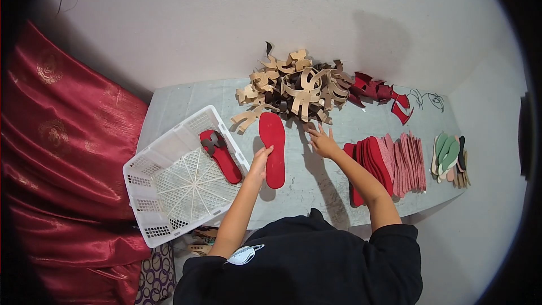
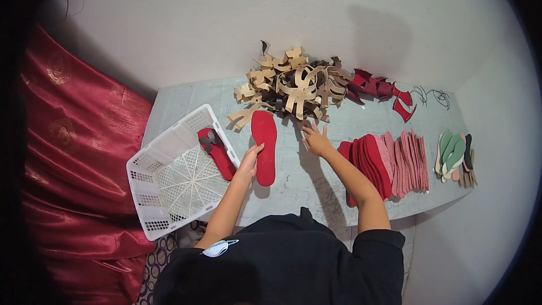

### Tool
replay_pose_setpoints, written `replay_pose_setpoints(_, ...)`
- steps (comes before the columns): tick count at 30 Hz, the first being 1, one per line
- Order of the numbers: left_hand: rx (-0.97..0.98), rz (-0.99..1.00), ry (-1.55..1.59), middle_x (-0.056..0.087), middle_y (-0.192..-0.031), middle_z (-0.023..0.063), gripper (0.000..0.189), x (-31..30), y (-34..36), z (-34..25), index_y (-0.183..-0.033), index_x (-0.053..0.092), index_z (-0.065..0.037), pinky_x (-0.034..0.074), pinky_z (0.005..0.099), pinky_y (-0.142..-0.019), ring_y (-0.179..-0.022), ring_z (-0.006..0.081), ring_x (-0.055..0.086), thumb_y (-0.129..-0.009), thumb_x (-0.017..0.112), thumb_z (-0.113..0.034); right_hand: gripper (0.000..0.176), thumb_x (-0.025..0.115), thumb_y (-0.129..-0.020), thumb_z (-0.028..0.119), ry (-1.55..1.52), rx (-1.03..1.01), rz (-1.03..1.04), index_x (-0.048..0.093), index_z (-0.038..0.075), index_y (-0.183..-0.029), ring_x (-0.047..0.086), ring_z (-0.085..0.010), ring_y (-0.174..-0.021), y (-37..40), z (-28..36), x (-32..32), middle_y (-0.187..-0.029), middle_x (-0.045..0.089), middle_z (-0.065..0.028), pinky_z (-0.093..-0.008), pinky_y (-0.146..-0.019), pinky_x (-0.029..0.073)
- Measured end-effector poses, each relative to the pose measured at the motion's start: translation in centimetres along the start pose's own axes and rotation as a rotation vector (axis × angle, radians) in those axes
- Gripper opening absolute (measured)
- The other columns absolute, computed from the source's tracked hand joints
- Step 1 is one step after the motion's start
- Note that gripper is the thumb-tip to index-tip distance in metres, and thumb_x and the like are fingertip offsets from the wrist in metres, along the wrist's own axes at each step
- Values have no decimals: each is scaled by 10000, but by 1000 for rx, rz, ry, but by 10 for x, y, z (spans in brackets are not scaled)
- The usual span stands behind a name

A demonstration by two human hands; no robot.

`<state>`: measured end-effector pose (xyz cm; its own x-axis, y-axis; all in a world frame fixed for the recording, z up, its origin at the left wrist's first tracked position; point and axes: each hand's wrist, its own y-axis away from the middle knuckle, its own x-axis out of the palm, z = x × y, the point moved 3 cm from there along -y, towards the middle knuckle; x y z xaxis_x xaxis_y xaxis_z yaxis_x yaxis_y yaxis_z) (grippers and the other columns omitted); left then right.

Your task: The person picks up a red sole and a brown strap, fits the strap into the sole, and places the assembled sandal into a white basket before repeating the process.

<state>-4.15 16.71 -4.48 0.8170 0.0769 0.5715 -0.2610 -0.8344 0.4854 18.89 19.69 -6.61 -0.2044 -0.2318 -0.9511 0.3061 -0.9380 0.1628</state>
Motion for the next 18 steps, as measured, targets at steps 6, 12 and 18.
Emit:
replay_pose_setpoints(6, -12, -12, 13, 607, -892, 64, 188, -1, -2, 0, -971, 550, -39, 486, 285, -669, -770, 152, 592, -831, 533, -163, 326, 432, -877, 271, -399, -24, -37, 561, 39, -1065, 378, -294, -1161, 22, -1, -36, -1200, 474, -109, -491, -935, 286)
replay_pose_setpoints(12, -82, 24, 42, 616, -838, 69, 209, -5, -7, 6, -948, 563, -33, 496, 291, -631, -723, 153, 598, -835, 524, -204, 298, 468, -872, 286, -831, 247, -78, 626, 47, -956, 527, -130, -959, 43, -8, -64, -1002, 593, -52, -265, -764, 420)
replay_pose_setpoints(18, -173, 101, 65, 618, -846, 77, 232, 2, -2, 4, -976, 554, -28, 504, 288, -617, -707, 157, 604, -833, 521, -208, 330, 475, -876, 334, -1250, 282, -213, 609, 63, -1006, 527, -117, -942, 57, -6, -84, -984, 595, -22, -262, -712, 418)
